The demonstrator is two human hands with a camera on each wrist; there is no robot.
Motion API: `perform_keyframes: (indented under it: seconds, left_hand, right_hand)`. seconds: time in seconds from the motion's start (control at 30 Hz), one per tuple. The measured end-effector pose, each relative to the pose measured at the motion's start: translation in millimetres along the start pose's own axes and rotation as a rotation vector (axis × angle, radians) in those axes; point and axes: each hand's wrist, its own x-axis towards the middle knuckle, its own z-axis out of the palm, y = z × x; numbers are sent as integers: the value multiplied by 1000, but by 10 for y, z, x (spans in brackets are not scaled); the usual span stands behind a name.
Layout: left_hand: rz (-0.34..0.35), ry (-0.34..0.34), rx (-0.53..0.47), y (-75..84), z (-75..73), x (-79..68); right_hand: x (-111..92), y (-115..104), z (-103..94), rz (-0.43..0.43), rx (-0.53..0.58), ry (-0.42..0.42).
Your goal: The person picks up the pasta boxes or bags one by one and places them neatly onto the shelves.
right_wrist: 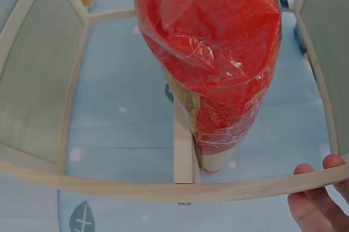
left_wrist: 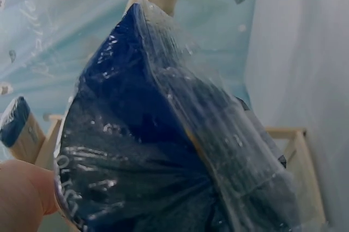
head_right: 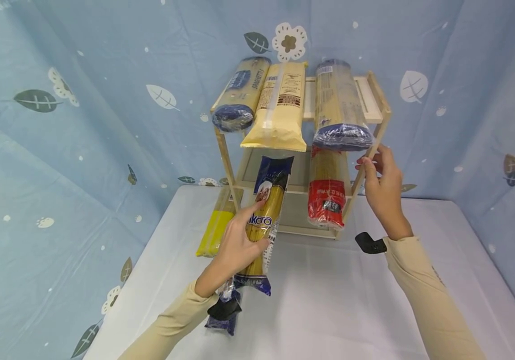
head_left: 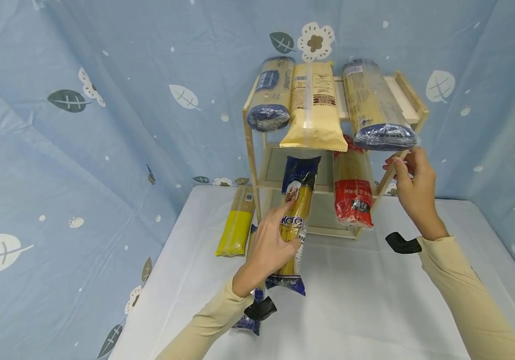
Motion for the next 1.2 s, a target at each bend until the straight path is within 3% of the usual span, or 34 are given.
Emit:
perform_keyframes:
  seconds: [0.27, 0.47, 0.93, 1.2]
  left_hand:
    - [-18, -21, -40, 51, -14, 366]
    - [-63, -32, -9, 79, 13, 586]
    - [-78, -76, 35, 127, 122, 979]
    - [-72, -118, -9, 151, 137, 1165]
  right_hand:
    - [3, 14, -10, 9, -5, -5]
    - [4, 9, -16, 11, -12, -8]
    - [-6, 29, -18, -3, -13, -7]
    - [-3, 18, -6, -14, -19, -9]
